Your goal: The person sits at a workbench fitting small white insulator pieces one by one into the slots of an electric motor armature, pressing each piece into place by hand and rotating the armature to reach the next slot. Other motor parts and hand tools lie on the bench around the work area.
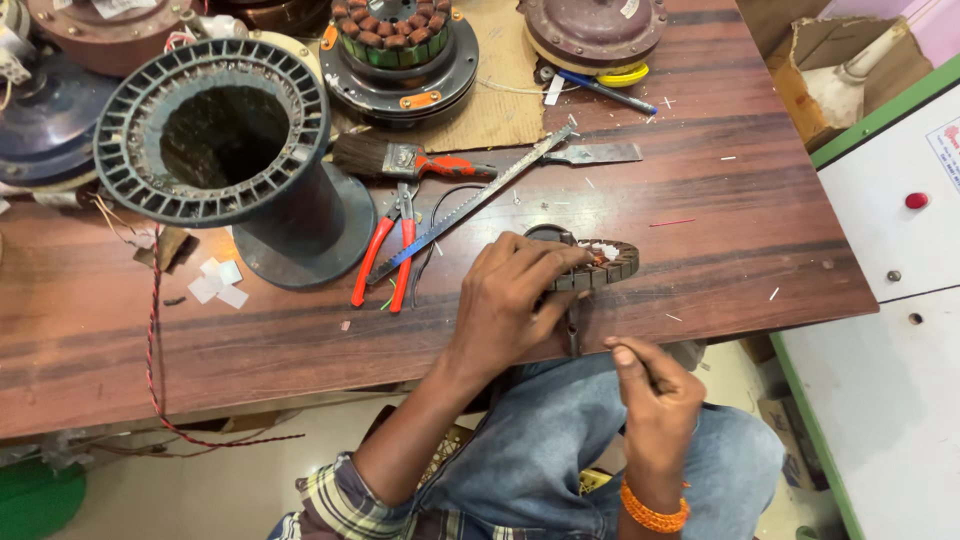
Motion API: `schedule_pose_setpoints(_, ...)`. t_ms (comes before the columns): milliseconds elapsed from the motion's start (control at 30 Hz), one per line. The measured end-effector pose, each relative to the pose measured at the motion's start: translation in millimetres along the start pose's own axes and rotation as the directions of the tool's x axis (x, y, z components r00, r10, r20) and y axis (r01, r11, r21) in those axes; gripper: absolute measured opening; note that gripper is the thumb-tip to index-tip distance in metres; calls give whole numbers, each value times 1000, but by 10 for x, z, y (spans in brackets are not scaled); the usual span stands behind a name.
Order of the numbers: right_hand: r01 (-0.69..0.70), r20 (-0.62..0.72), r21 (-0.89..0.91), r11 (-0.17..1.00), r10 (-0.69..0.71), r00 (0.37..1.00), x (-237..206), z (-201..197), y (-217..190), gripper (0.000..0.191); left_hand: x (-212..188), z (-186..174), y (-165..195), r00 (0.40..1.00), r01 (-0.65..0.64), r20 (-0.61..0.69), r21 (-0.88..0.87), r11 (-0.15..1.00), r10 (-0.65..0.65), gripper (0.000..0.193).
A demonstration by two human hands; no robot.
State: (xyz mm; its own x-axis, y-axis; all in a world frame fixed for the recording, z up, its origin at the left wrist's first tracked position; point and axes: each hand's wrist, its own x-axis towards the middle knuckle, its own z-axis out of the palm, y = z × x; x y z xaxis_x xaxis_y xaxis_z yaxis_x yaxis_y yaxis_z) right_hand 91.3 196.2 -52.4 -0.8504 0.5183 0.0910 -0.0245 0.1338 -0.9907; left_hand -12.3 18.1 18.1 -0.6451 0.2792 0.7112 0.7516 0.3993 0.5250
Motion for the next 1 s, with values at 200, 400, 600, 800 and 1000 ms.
schedule_pose_setpoints(200,226,-9,-146,963,-230,973,154,-198,-270,12,-50,11,-195,1000,-3,26,4,1000,3,41)
schedule_pose_setpoints(400,366,126,-265,892,-344,930,378,-170,-756,9,-85,36,-225,998,-65,2,59,996,65,42)
schedule_pose_setpoints(600,584,322,-381,717,-490,810,585,21,-1118,8,-118,93,-215,996,-66,-56,68,996,70,46)
schedule_pose_setpoints(800,657,405,-409,633,-519,753,667,207,-1327,6,-120,111,-177,998,-39,-45,84,996,43,50)
schedule_pose_setpoints(1000,643,405,-457,615,-500,765,498,122,-1373,6,-142,125,-139,998,21,-67,54,998,-17,55)
